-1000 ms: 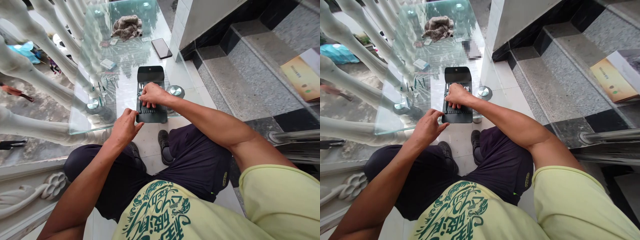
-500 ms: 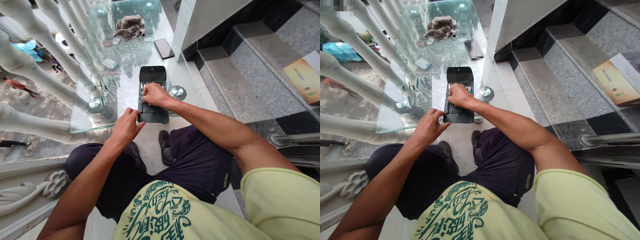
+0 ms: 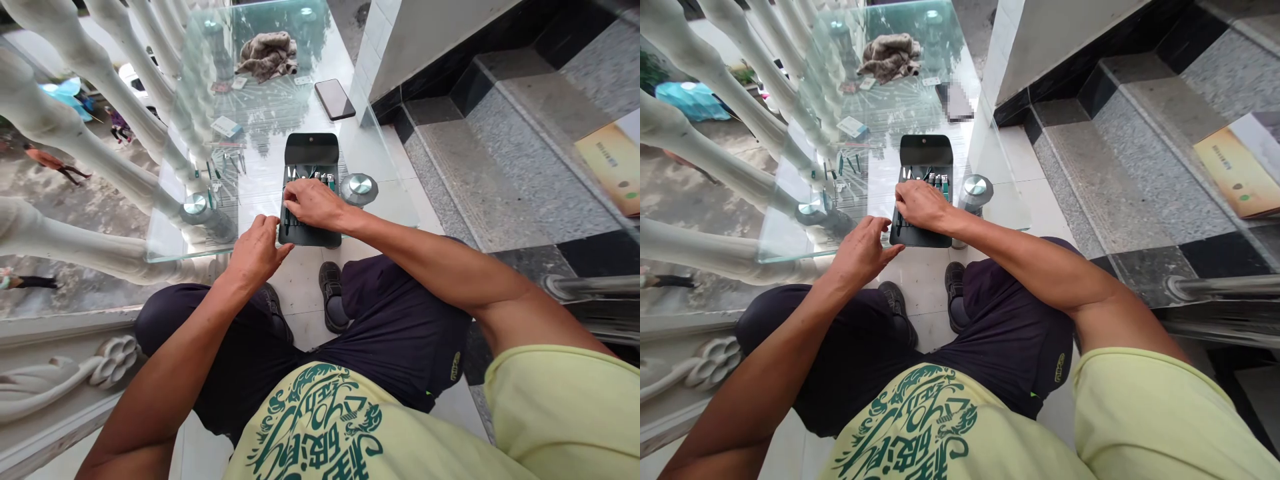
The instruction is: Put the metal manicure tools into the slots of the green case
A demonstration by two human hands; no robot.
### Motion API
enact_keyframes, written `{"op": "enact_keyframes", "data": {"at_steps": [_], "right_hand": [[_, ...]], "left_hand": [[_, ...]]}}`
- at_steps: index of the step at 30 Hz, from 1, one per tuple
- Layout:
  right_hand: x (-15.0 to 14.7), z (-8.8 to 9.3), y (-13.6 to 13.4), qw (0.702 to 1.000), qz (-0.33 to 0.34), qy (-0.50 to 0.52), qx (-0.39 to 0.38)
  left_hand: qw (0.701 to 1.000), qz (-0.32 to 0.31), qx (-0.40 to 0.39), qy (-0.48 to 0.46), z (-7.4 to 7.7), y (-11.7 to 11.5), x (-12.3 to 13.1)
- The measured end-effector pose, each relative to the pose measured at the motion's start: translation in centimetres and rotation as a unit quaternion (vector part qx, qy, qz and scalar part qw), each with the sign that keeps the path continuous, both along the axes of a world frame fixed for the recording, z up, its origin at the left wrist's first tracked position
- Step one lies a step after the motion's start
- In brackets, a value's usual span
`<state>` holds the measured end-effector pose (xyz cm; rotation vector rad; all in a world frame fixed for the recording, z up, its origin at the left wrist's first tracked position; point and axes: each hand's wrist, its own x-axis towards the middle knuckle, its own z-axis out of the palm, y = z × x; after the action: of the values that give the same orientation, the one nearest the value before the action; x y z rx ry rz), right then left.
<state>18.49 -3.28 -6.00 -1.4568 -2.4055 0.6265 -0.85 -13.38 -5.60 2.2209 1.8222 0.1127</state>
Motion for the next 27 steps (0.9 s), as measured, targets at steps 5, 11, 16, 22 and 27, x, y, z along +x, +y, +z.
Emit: {"op": "enact_keyframes", "data": {"at_steps": [5,11,16,22,27], "right_hand": [[0.8,-0.8,-0.9,0.998,0.028,-0.034,0.047],[1.3,-0.8,-1.2,0.996,0.024,-0.067,0.059],[1.3,-0.6,-1.8,0.993,0.030,-0.081,0.075],[0.7,0.6,-1.1,0.994,-0.069,-0.073,0.029],[-0.6,1.3,0.4,0.991,-0.110,-0.061,-0.037]], "left_hand": [[1.000,0.006,-0.005,-0.001,0.1,0.0,0.1],[1.000,0.008,-0.017,-0.001,0.3,0.1,0.2],[1.000,0.007,-0.021,0.009,0.5,-0.1,0.3],[0.999,0.000,-0.021,0.030,0.8,-0.2,0.5],[0.999,0.000,-0.029,0.029,0.8,-0.1,0.5]]}}
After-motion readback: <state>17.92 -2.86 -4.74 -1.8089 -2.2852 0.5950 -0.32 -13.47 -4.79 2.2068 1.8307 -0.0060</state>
